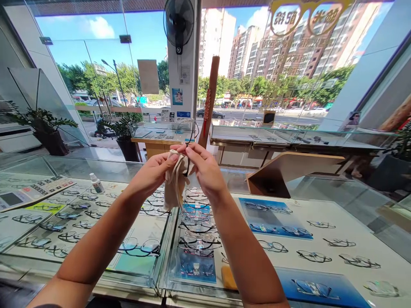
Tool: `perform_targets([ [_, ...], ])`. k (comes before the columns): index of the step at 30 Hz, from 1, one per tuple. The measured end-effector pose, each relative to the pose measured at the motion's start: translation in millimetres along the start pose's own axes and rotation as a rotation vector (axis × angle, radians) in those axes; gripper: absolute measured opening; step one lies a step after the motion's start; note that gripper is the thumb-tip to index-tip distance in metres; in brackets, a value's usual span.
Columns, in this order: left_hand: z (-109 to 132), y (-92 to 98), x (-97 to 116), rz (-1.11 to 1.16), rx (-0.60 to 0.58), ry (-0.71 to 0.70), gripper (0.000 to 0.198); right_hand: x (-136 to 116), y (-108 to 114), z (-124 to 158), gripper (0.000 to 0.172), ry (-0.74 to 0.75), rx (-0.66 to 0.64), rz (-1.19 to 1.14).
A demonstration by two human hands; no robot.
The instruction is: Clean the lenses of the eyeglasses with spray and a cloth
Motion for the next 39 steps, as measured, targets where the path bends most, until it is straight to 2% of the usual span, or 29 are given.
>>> perform_targets([
  [4,-1.2,-1.2,-7.4,0.015,-0.019,0.013,0.051,1.4,-2.8,0.0,0.013,-0.014,0.005,-0.067],
  [11,3.3,-6.8,0.9,0.050,-0.065,-0.021,0.042,-1.1,-3.7,-1.4,0.016,0.028,0.021,-0.086],
  [14,6.0,-12.2,4.7,0.106,-0.090,-0.039,0.051,-3.9,-4.5,-0.3,0.016,0.052,0.010,-0.078],
  [18,6.1,-17.4,14.0,0.074,-0.052,-0.117,0.062,-9.7,-5.4,2.3,0.015,0.081,0.014,-0.070],
  [24,5.1,-18.1,16.7,-0.014,-0.037,-0.074,0.052,-9.9,-10.0,2.1,0.015,0.089,0.005,-0.107],
  [28,8.6,-12.7,14.4,-0.035,-0.065,-0.070,0.055,-1.5,-10.4,1.0,0.018,0.047,0.047,-0.117],
  [34,11.3,-12.0,17.0,-0.071,-0.062,-0.167,0.059,1.7,-13.3,2.9,0.016,0.034,0.019,-0.153],
  [39,10.6,-11.1,14.4,-0.100,0.019,-0.186,0.052,0.7,-13.9,4.9,0.015,0.045,0.020,-0.131],
])
Point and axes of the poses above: each hand's wrist, its own z-axis away from the middle knuckle, its own y-axis out of the back of the hand, x = y × z, the point moved 7 cm from there along -z, towards the middle knuckle
